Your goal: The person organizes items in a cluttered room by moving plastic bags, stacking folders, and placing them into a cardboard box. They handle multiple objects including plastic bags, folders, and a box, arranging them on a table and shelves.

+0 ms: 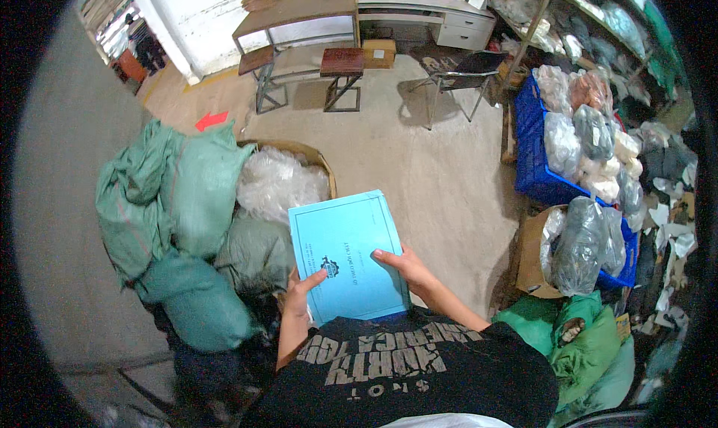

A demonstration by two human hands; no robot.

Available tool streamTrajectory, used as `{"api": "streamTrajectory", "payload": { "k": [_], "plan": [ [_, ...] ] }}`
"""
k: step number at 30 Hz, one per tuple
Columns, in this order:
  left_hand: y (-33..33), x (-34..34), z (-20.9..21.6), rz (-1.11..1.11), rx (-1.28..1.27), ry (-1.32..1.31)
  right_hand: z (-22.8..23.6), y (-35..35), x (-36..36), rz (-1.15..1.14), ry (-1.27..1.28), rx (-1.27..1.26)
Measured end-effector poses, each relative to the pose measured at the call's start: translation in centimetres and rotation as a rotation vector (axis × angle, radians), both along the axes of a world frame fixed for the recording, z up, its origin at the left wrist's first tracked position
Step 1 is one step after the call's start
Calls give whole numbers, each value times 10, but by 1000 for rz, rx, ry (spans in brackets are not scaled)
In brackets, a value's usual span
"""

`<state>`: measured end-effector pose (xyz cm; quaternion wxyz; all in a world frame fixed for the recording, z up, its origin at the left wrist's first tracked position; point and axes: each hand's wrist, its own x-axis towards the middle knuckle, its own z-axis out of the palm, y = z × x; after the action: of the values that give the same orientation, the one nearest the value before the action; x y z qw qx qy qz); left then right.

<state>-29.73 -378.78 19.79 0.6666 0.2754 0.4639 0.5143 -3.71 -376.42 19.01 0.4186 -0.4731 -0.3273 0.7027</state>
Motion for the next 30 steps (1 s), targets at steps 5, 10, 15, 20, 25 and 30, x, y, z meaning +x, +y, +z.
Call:
{"api": "streamTrajectory", "payload": {
  "k": [5,10,15,20,25,30],
  "plan": [
    [0,-1,6,-129,-35,4,16,-38,0,-126,-8,-6],
    [10,-8,7,-284,-84,-63,36,-59,-10,-219,-16,-3],
    [9,-15,15,-247,-52,-75,46,-49,-13,-129,-47,71],
    [-18,-11,7,-104,142,-60,45,-40,-12,-8,-65,148],
    [-20,-9,-17,-16,114,-132,32,-18,-14,67,-80,148],
    [-14,-17,-38,38,164,-173,5,0,-31,77,-94,188]
  ]
}}
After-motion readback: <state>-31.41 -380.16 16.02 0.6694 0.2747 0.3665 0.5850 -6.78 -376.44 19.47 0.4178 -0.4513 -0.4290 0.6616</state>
